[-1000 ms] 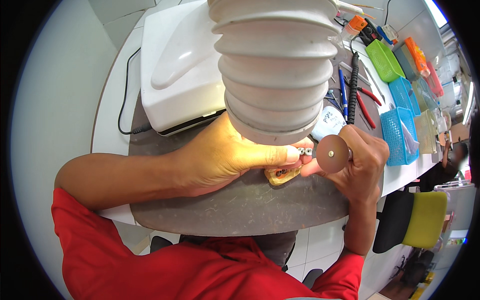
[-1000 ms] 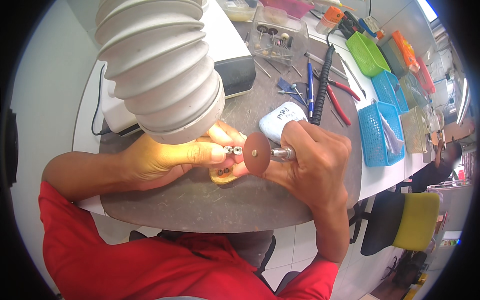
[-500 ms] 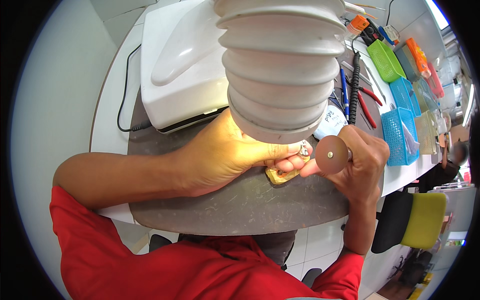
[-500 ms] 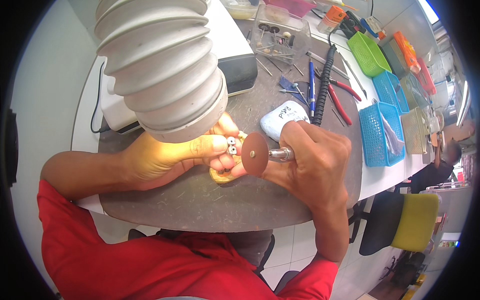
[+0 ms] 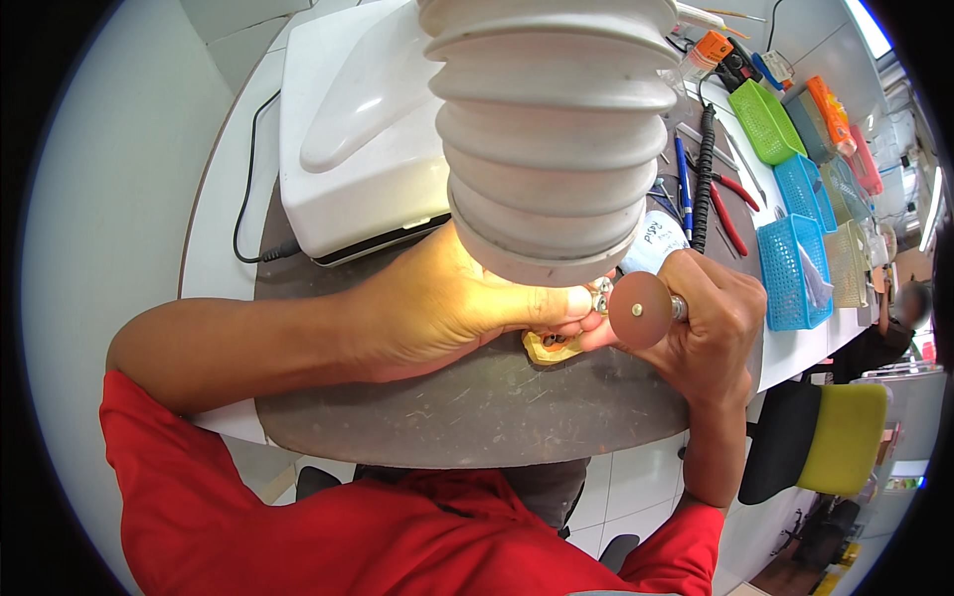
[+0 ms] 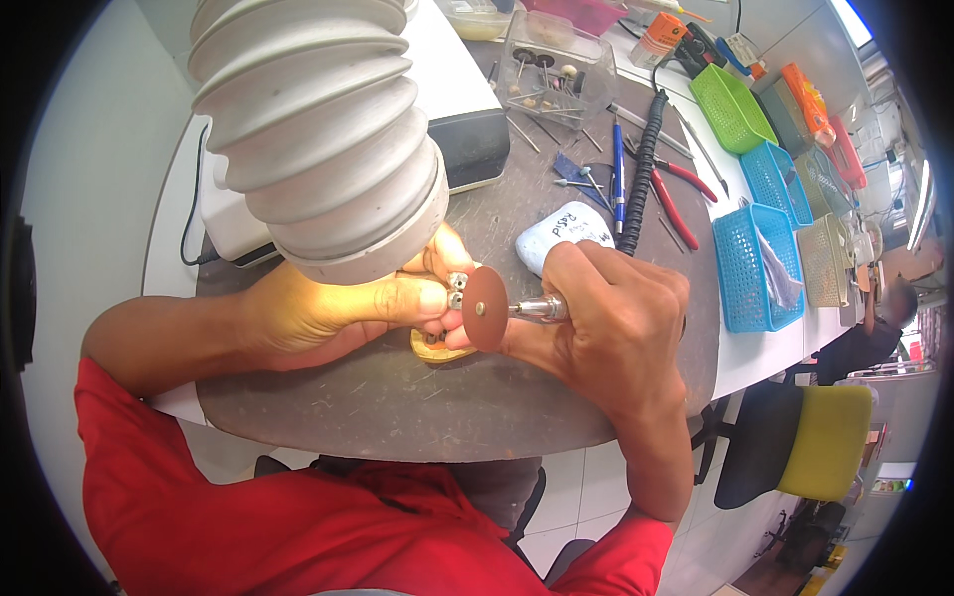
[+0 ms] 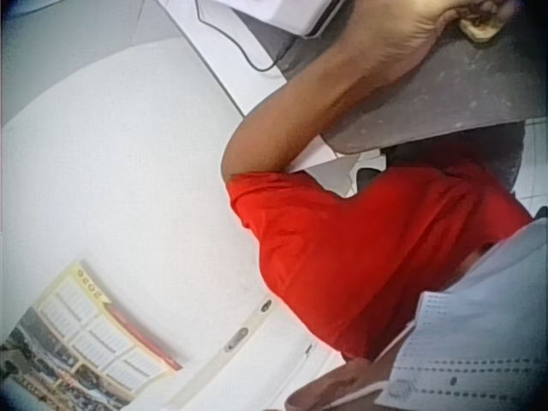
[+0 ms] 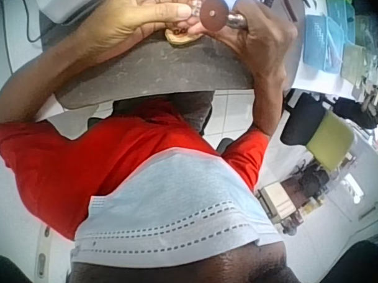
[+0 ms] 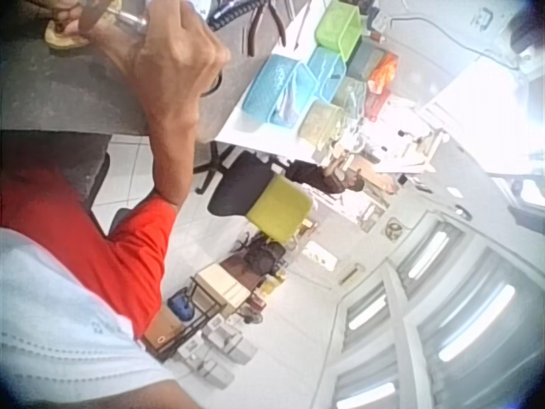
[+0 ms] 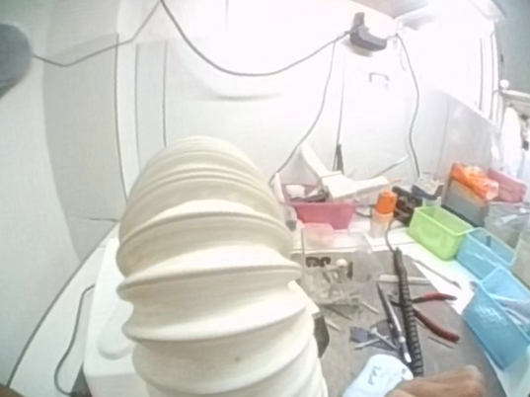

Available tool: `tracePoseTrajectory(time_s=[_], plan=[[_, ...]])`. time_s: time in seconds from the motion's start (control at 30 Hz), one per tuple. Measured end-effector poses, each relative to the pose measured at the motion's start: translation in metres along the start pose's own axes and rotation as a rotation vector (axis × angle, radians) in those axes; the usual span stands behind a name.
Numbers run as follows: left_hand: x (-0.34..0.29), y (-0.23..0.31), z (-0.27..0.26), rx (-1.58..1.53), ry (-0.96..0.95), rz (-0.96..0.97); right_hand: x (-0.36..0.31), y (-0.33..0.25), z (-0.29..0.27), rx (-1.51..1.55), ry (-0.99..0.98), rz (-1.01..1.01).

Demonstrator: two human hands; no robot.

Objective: The person uses a rotary grinding tool with a disc attachment to smooth the surface of a yellow dental cast. They hold the cast in their left hand and the tool in their right, applying the spinning disc to the cast's surface. The person periodically stops to inspect the cast and reposition it for further grinding.

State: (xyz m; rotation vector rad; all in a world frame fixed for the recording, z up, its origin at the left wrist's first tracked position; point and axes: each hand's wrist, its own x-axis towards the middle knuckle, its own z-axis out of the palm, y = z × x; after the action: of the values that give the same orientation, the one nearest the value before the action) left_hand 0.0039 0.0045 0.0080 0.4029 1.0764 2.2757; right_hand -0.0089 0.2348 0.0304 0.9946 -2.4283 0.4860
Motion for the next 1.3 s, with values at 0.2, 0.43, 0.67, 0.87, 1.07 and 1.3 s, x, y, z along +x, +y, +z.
tracePoseTrajectory(time_s=[0.2,0.43,0.67,0.87,1.07,1.3], plan=[[0.002,0.0006,-0.0008,0.073,-0.029,0.001,-0.0016,0.0027,0.0037,-0.006,0.017,-0.023],[0.0007,-0.0031,-0.0003,0.111,0.016,0.021,-0.0013,0.0011,0.0038,-0.02,0.017,-0.013],[0.0018,-0.0041,-0.0014,0.116,-0.014,0.043,-0.0007,0.0005,0.0041,-0.035,0.007,-0.015],[0.0012,-0.0037,-0.0005,0.104,-0.016,0.05,-0.0011,-0.0001,0.0043,-0.027,0.0,0.002],[0.0003,-0.0051,-0.0006,0.06,0.026,0.024,-0.0014,0.0,0.0027,-0.022,-0.036,0.006],[0.0009,-0.0062,-0.0013,0.085,0.033,0.031,-0.0021,0.0023,0.0054,-0.022,0.003,-0.004]])
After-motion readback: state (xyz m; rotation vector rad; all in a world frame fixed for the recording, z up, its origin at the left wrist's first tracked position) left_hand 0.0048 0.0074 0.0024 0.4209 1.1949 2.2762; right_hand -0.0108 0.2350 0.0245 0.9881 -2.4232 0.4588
